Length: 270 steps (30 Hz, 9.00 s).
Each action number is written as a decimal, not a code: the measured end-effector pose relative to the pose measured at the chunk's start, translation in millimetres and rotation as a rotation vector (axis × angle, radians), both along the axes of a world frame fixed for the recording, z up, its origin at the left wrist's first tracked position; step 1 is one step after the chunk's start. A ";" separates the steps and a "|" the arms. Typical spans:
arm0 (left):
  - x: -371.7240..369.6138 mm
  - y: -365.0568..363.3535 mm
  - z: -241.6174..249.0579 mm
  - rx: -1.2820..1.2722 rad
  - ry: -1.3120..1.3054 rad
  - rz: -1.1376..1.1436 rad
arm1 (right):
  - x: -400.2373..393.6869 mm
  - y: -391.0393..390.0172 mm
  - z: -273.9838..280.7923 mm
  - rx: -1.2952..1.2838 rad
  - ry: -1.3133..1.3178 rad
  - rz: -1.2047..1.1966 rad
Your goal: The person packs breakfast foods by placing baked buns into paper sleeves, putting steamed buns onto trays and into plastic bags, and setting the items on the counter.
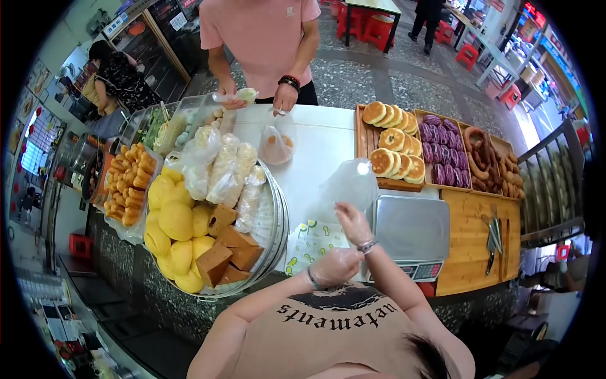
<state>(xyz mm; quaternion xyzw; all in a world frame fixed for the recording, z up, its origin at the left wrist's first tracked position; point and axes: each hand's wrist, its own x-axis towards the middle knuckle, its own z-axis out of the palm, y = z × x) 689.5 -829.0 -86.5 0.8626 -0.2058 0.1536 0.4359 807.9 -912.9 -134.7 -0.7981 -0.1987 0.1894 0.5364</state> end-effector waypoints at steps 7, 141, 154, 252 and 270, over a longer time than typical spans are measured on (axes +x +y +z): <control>0.9 4.7 -15.5 -0.265 0.654 0.199 | 5.9 7.0 24.1 0.485 0.227 -0.153; 340.2 -1640.1 15.9 -1.064 1.178 -0.694 | 88.9 -1585.0 63.5 -0.052 -0.111 -0.412; 469.2 -1777.8 22.5 -1.175 0.826 -0.223 | 245.9 -1790.3 49.0 0.121 -0.240 0.019; 633.9 -2000.6 170.9 -0.337 -0.840 0.683 | 666.9 -2293.4 15.7 0.384 0.011 -0.756; 639.2 -2033.2 169.5 -0.240 -0.852 0.716 | 687.4 -2371.3 19.2 0.502 0.143 -0.955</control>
